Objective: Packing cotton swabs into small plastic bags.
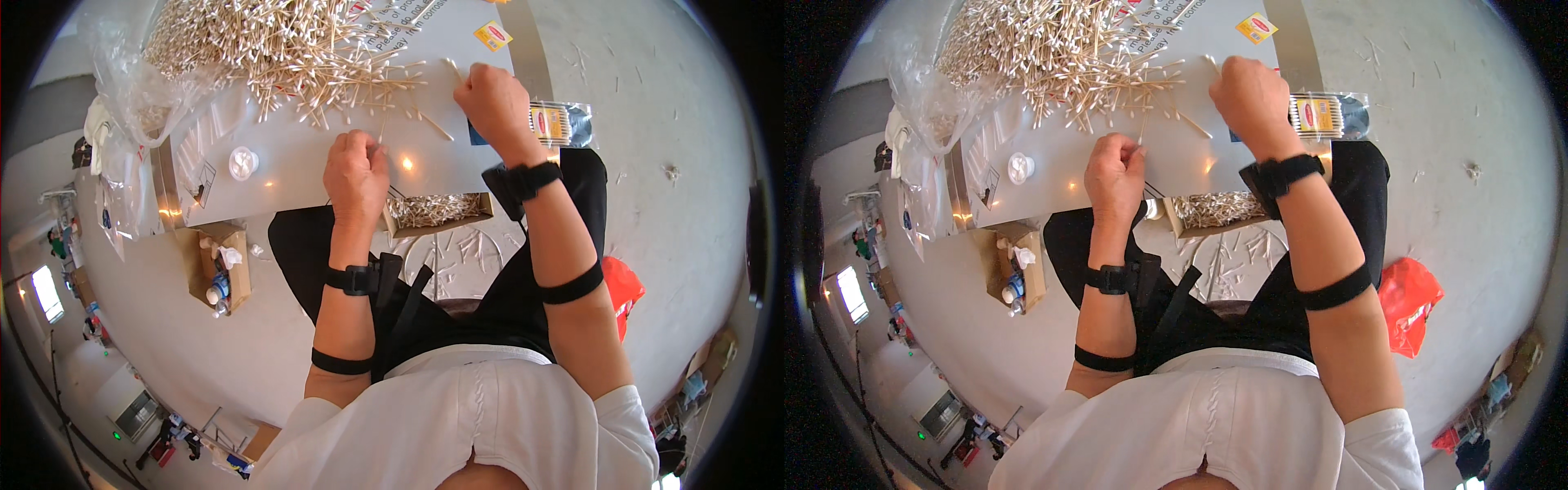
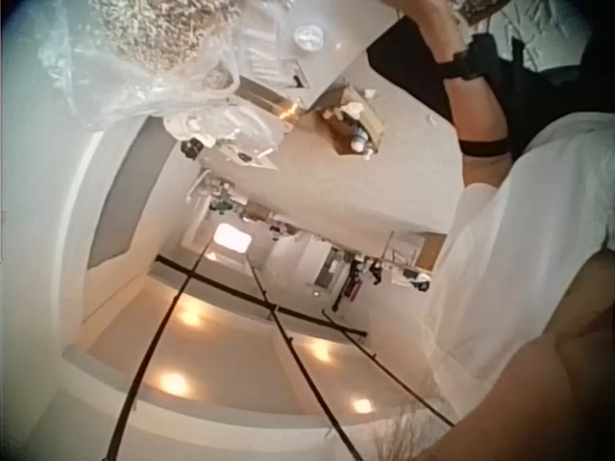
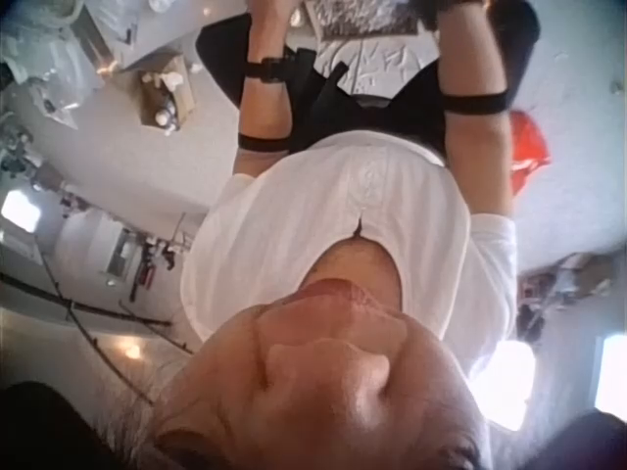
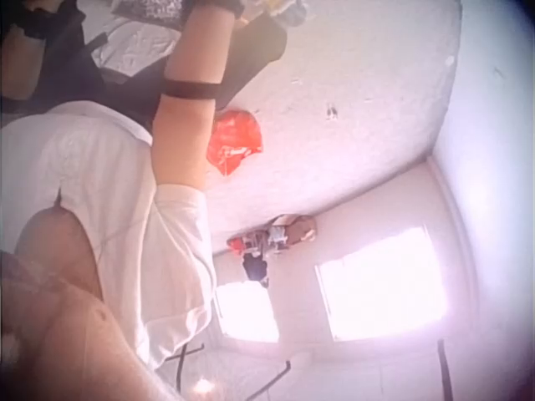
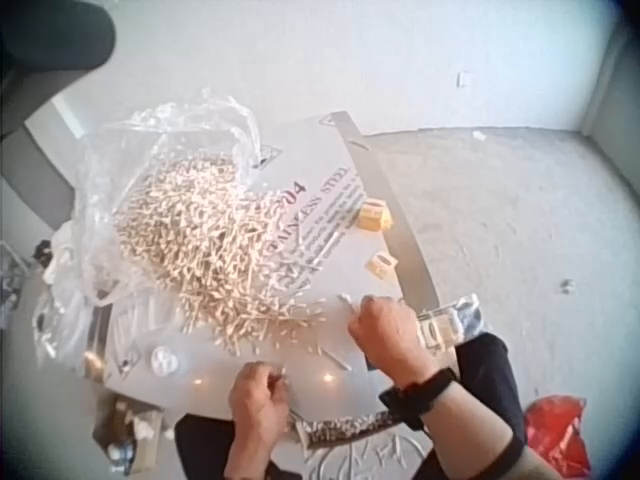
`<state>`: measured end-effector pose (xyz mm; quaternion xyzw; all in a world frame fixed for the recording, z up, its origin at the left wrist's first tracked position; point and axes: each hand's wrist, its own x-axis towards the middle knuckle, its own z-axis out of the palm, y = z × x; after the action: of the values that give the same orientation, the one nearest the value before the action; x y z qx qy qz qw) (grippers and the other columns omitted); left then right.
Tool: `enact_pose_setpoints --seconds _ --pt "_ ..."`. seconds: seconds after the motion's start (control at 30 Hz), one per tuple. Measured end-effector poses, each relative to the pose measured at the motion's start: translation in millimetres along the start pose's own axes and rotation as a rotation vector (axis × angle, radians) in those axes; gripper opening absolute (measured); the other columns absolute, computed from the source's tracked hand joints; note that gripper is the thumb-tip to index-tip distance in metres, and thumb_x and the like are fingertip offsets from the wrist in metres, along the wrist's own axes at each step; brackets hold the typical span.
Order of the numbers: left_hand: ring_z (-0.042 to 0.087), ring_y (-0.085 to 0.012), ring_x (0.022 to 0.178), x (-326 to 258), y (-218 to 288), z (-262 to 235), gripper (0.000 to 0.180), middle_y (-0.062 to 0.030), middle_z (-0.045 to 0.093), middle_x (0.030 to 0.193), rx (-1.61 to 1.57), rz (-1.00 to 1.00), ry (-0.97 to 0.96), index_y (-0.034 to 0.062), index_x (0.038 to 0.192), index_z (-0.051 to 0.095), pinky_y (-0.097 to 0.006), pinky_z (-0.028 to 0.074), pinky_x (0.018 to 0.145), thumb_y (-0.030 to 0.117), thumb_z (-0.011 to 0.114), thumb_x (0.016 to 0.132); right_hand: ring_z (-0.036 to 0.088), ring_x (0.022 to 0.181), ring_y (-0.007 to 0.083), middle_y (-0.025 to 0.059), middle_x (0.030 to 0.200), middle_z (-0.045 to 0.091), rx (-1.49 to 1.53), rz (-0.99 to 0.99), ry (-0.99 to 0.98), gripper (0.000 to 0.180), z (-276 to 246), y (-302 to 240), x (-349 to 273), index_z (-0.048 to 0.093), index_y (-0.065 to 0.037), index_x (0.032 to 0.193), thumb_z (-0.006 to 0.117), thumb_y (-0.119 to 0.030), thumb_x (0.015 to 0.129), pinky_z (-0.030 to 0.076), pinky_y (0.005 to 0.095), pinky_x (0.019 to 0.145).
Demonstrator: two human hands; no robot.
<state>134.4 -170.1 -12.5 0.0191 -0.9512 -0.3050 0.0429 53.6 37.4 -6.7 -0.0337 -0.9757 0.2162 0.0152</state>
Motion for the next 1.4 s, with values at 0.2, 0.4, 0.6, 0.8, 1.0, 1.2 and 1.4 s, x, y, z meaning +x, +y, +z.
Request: enact_pose_setpoints --seconds 0.2,0.4,0.6,0.8,1.0,1.2,1.4 --pt "0.06 -0.0328 0.086 4.8 6.4 1.2 0.018 -0.0094 0.06 0.085 0.093 0.062 0.107 0.0056 0.087 0.057 -0.045 0.049 0.071 0.01 0.073 0.078 0.067 0.068 0.0373 0.0184 0.076 0.068 0.138 -0.102 -0.079 0.015 -11.3 -8.9 -66.2 0.062 -0.004 0.072 0.06 -0.016 0.08 0.055 0.0452 0.063" --pt "0.059 -0.033 0.084 14.0 7.9 1.4 0.014 -0.0095 0.059 0.083 0.154 0.169 0.07 0.0057 0.083 0.056 -0.046 0.048 0.07 0.003 0.069 0.078 0.061 0.066 0.0366 0.0137 0.078 0.06 0.146 -0.473 -0.134 0.011 9.4 -7.9 -82.5 0.058 -0.005 0.084 0.066 -0.012 0.081 0.049 0.0446 0.059" --pt "0.059 -0.0338 0.084 21.0 0.2 -1.7 0.014 -0.0105 0.058 0.083 0.041 0.267 0.042 0.0057 0.088 0.061 -0.046 0.049 0.072 0.0 0.067 0.076 0.065 0.076 0.0353 0.0139 0.088 0.06 0.252 -0.272 -0.005 0.025 0.6 -12.8 -61.4 0.056 -0.005 0.087 0.074 -0.017 0.074 0.054 0.0416 0.064" --pt "0.057 -0.0328 0.089 48.0 0.8 -12.1 0.017 -0.0108 0.057 0.088 0.128 0.307 0.184 0.0054 0.09 0.065 -0.043 0.048 0.078 -0.004 0.064 0.076 0.065 0.076 0.0348 0.014 0.09 0.061 0.292 -0.167 -0.033 0.028 3.9 -7.8 -60.5 0.057 -0.004 0.088 0.076 -0.022 0.075 0.054 0.0419 0.065" --pt "0.054 -0.0306 0.085 64.8 0.5 -12.5 0.009 -0.0096 0.055 0.085 0.299 0.446 0.132 0.0037 0.076 0.061 -0.042 0.046 0.075 -0.004 0.063 0.072 0.066 0.076 0.0341 0.0144 0.087 0.062 0.204 -0.269 0.143 0.026 9.4 -33.7 -35.8 0.061 -0.003 0.09 0.073 -0.021 0.076 0.055 0.0418 0.066" --pt "0.055 -0.0314 0.083 40.4 12.8 -3.5 0.006 -0.0104 0.056 0.083 0.276 0.446 0.09 0.0044 0.074 0.061 -0.042 0.046 0.074 0.0 0.063 0.072 0.067 0.076 0.0352 0.0145 0.082 0.063 0.112 -0.298 0.076 0.007 18.8 -22.5 -9.7 0.063 -0.004 0.079 0.061 -0.01 0.08 0.055 0.0433 0.066" --pt "0.057 -0.0332 0.087 19.1 24.8 9.8 0.013 -0.0121 0.058 0.085 0.055 0.383 0.054 0.0036 0.084 0.061 -0.043 0.048 0.077 -0.002 0.067 0.074 0.064 0.073 0.036 0.0131 0.08 0.061 0.268 -0.32 0.06 0.006 4.8 -2.8 -15.9 0.063 -0.006 0.079 0.06 -0.009 0.082 0.052 0.0438 0.064"
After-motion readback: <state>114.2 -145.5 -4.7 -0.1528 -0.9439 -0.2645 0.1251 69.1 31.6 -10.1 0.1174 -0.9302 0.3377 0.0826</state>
